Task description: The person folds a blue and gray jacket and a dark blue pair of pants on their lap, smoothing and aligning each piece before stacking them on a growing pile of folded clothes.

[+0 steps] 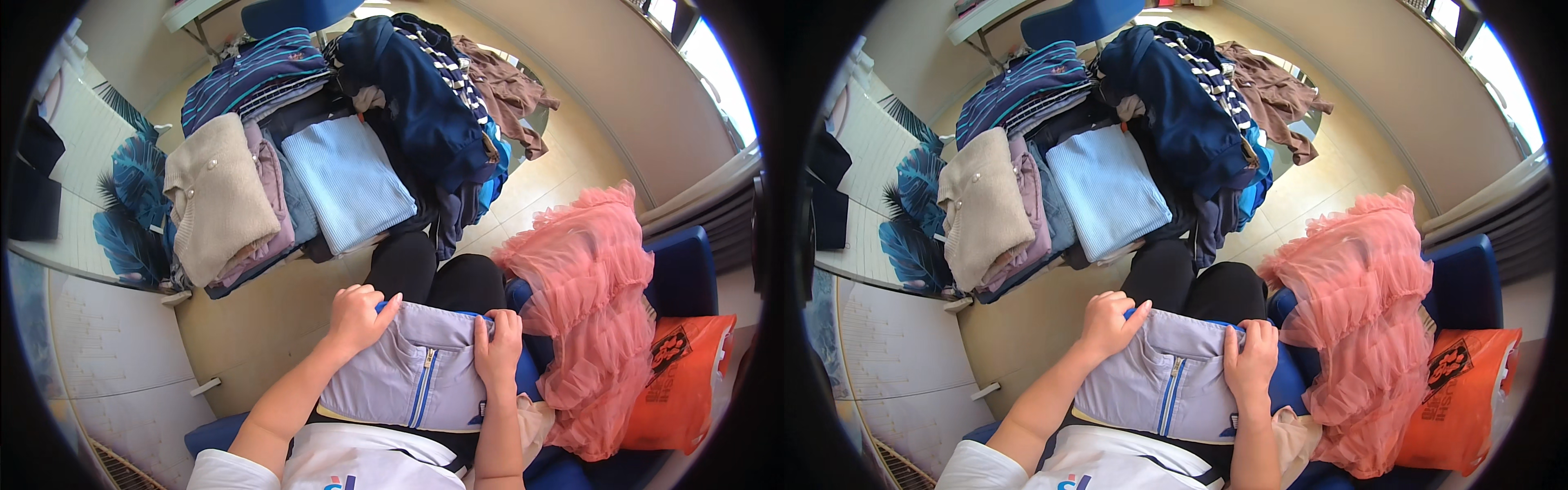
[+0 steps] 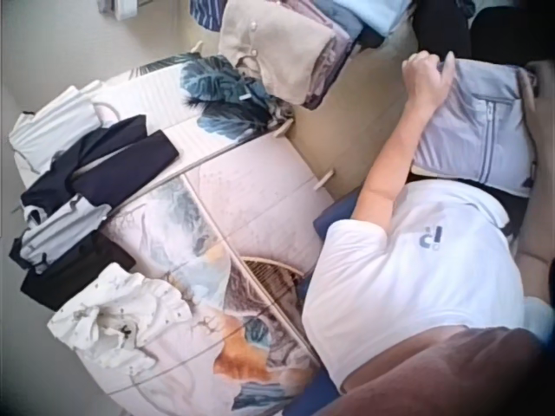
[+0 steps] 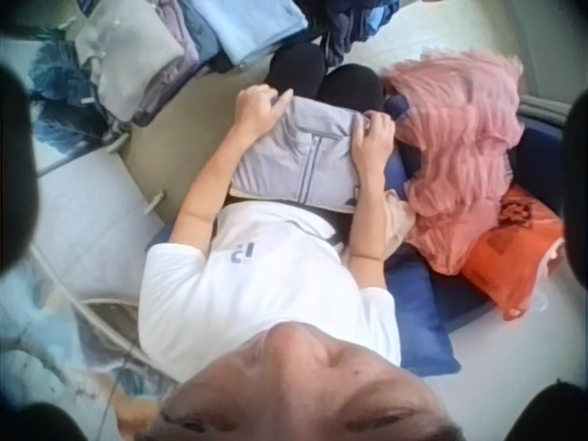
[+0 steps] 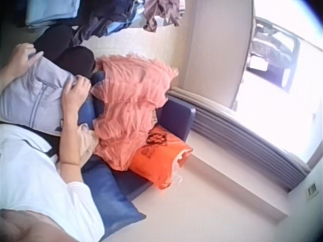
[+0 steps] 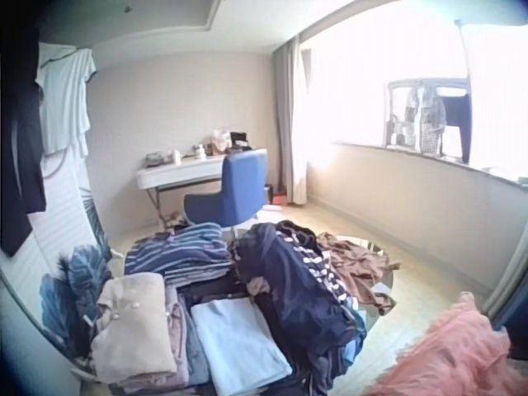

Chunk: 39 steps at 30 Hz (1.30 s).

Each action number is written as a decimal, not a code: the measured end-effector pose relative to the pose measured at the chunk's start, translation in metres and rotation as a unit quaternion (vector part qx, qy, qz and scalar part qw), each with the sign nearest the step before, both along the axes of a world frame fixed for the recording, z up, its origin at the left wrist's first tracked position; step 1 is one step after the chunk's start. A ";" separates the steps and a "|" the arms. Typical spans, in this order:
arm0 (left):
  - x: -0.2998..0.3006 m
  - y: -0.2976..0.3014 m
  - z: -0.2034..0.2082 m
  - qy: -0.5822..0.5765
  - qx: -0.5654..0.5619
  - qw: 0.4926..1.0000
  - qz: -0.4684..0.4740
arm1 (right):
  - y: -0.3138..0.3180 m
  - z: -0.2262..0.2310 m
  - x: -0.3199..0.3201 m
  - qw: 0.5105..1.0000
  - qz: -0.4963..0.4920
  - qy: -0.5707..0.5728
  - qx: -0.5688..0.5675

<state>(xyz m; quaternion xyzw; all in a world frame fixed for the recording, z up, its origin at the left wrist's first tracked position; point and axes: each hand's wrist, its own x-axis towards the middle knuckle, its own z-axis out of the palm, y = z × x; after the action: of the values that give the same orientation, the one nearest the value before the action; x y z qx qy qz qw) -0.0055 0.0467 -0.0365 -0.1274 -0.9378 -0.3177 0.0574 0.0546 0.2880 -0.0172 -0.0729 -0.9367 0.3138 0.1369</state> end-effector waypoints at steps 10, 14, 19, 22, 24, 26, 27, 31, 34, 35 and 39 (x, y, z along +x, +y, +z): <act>-0.005 -0.003 -0.002 -0.003 0.021 1.000 -0.015 | 0.001 -0.002 -0.010 1.000 0.001 -0.020 -0.019; -0.004 0.000 0.000 0.001 0.029 1.000 -0.001 | 0.004 -0.009 -0.008 1.000 -0.004 -0.007 -0.027; -0.005 0.000 -0.002 0.002 0.032 0.999 -0.003 | 0.006 -0.008 -0.012 0.999 0.005 -0.015 -0.028; -0.005 -0.002 -0.003 -0.004 0.055 0.998 0.005 | 0.004 -0.011 -0.015 0.999 0.012 -0.013 -0.032; -0.005 -0.002 -0.003 -0.004 0.062 0.998 0.008 | 0.005 -0.013 -0.015 0.999 0.015 -0.004 -0.035; -0.002 -0.004 -0.005 -0.007 0.053 0.999 0.004 | 0.005 -0.015 -0.013 0.999 0.004 0.006 -0.036; -0.003 -0.003 -0.006 -0.012 0.056 0.998 0.009 | 0.005 -0.014 -0.012 0.999 -0.002 0.010 -0.037; -0.006 -0.002 -0.010 -0.029 0.063 0.998 0.013 | 0.005 -0.013 -0.014 0.998 0.004 0.005 -0.056; -0.006 -0.003 -0.012 -0.032 0.052 0.998 0.008 | 0.006 -0.013 -0.014 0.996 -0.002 0.004 -0.090; -0.006 -0.003 -0.012 -0.033 0.047 0.998 0.007 | 0.006 -0.013 -0.014 0.995 -0.003 0.005 -0.098; -0.001 -0.001 -0.005 -0.030 0.020 0.999 0.016 | 0.006 -0.013 -0.012 0.996 0.003 0.026 -0.091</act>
<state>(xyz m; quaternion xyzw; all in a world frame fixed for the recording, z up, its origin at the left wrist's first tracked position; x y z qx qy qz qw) -0.0066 0.0455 -0.0415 -0.1021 -0.9344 -0.3393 0.0372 0.0426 0.2941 -0.0298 -0.0744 -0.9006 0.4000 0.1528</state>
